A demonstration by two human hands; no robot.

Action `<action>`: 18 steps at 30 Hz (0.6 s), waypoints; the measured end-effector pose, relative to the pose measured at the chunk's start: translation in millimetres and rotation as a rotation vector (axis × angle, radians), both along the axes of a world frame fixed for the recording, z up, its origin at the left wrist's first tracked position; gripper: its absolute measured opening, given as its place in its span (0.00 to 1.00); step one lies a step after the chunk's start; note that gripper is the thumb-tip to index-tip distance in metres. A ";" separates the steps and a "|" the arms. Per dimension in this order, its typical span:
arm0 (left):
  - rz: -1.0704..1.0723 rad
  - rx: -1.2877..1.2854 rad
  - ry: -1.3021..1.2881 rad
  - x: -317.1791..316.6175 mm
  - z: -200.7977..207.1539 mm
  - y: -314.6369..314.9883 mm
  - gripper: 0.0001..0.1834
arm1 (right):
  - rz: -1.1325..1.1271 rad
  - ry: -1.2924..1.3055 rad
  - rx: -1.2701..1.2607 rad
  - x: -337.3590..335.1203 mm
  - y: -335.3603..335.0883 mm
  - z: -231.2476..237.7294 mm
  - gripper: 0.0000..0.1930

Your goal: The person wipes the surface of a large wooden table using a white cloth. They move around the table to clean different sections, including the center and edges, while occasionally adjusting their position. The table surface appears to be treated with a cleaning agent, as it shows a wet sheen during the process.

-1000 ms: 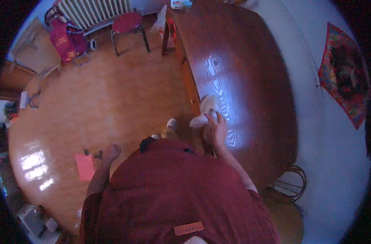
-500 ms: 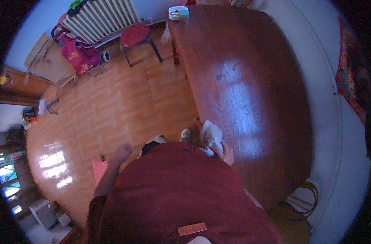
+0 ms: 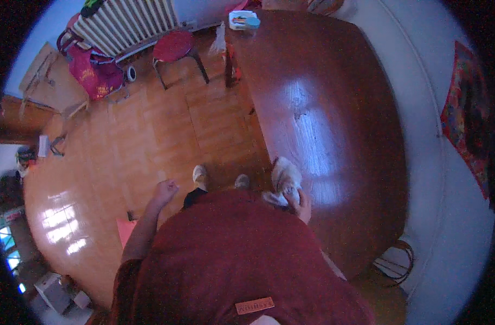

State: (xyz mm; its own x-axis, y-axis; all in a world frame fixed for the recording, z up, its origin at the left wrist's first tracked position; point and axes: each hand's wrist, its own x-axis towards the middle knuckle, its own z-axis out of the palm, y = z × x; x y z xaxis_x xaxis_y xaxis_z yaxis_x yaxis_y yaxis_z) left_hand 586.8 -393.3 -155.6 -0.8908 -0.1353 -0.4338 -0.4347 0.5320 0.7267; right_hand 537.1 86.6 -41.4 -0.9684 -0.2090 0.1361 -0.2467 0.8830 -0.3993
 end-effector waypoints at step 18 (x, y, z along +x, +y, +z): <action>0.012 -0.174 -0.251 25.0 -34.2 -94.6 0.18 | -0.055 -0.013 -0.147 -106.9 -82.5 18.9 0.26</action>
State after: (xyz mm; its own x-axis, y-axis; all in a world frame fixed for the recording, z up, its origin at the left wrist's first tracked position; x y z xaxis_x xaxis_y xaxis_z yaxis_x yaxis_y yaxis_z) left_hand 611.9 -487.9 -189.7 -0.7567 -0.2365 -0.6095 -0.5960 0.6326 0.4946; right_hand 430.3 4.1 -22.5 -0.9798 -0.1338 0.1489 -0.1932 0.8269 -0.5282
